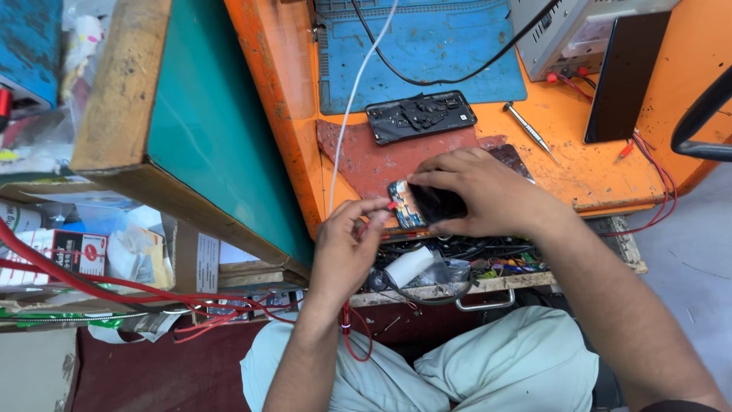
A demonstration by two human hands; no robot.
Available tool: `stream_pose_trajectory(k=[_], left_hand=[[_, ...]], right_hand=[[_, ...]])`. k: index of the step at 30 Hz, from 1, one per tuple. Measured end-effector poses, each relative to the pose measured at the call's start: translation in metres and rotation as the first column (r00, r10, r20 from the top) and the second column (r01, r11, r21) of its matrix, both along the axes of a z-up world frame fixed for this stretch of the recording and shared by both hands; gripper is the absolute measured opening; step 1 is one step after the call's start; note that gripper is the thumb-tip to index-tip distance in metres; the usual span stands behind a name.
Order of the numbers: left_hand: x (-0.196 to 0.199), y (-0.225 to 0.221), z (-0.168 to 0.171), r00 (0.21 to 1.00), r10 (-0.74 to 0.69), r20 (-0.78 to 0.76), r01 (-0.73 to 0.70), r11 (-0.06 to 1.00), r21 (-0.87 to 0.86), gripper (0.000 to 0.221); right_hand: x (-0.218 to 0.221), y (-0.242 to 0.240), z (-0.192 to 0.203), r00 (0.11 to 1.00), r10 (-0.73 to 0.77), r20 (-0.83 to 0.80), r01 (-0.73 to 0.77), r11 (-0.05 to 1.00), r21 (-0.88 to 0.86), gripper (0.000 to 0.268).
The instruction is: The person disassembles a mobile phone by removing the back panel and battery, and then reconnects internal components by hand.
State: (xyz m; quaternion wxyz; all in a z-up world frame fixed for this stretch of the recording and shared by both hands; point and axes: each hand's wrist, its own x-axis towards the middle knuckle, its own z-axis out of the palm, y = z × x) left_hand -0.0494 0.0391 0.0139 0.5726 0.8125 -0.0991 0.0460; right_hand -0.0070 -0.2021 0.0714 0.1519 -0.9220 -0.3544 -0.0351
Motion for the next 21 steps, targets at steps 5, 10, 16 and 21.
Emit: stream_pose_trajectory(k=[5, 10, 16, 21], left_hand=[[0.007, -0.006, 0.004, 0.986, -0.086, 0.142, 0.081, 0.996, 0.042, 0.022], [0.004, -0.009, 0.001, 0.947, -0.217, 0.235, 0.247, 0.963, -0.107, 0.035], [0.005, -0.018, -0.003, 0.961, -0.187, 0.204, 0.21, 0.973, -0.098, 0.015], [0.003, -0.026, -0.011, 0.989, -0.137, 0.058, 0.147, 0.956, -0.254, 0.023]], right_hand=[[0.008, -0.012, -0.008, 0.975, 0.139, -0.172, -0.083, 0.95, 0.3, 0.09], [0.0, -0.017, -0.013, 0.983, 0.134, -0.126, -0.068, 0.902, 0.426, 0.087], [-0.004, -0.01, -0.016, 0.986, 0.047, 0.162, -0.11, 0.909, 0.402, 0.073], [-0.01, 0.003, -0.026, 0.89, -0.05, 0.452, -0.118, 0.935, 0.336, 0.059]])
